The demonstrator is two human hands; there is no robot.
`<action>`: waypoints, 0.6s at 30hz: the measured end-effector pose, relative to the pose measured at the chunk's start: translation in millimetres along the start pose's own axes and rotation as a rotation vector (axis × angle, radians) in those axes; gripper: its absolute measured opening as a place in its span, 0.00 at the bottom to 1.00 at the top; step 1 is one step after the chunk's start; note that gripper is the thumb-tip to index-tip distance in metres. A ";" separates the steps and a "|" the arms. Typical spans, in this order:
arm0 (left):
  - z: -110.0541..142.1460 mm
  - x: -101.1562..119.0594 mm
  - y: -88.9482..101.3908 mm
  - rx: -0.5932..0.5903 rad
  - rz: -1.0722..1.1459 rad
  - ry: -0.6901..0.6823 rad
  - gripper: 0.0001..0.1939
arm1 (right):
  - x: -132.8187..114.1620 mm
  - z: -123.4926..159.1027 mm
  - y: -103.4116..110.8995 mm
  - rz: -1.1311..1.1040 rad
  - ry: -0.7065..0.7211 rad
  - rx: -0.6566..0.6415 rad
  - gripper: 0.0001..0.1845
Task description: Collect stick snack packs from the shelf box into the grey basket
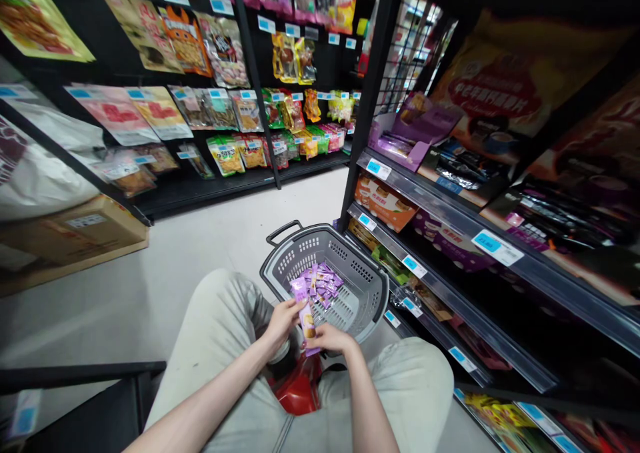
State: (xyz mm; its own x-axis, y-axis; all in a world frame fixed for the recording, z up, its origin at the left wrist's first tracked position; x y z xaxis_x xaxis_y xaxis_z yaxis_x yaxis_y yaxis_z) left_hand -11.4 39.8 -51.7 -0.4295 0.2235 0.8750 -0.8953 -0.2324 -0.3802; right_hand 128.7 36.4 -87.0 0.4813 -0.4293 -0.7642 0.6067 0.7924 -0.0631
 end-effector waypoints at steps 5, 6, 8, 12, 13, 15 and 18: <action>-0.1 -0.1 0.6 0.016 0.027 -0.008 0.16 | -1.6 -2.0 -0.6 -0.039 0.019 0.035 0.21; 0.2 0.3 0.3 0.013 0.027 -0.007 0.16 | -1.8 -1.9 -0.5 -0.039 0.018 0.034 0.20; 0.8 1.5 -0.3 0.012 0.025 -0.006 0.16 | -2.7 -0.9 -0.1 -0.038 0.012 0.031 0.19; 1.7 3.2 -2.0 0.013 0.037 0.019 0.17 | -7.9 3.6 0.4 -0.031 0.005 0.031 0.18; 1.8 2.7 -2.5 0.006 0.038 0.033 0.17 | -9.6 5.1 0.5 -0.031 0.004 0.031 0.18; 2.0 0.2 -3.7 -0.031 0.027 0.068 0.17 | -13.1 8.3 0.9 -0.035 0.002 0.030 0.18; 2.2 -5.7 -4.9 -0.104 -0.005 0.116 0.17 | -18.0 13.2 1.7 -0.063 0.001 0.028 0.16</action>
State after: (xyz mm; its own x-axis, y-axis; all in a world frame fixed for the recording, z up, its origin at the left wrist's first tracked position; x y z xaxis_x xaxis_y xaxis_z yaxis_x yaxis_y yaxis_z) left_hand -4.3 37.6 -54.2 -0.4305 0.3336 0.8387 -0.9022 -0.1334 -0.4101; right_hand 129.4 39.8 -64.9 0.4411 -0.4772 -0.7601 0.6531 0.7515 -0.0928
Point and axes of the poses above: each hand's wrist, its own z-axis away from the middle knuckle, its own y-axis out of the back of the hand, x = y × z, the point moved 2 cm from there along -z, towards the middle knuckle, and after that the axes turned 10 degrees about -y, right-handed, at the moved point
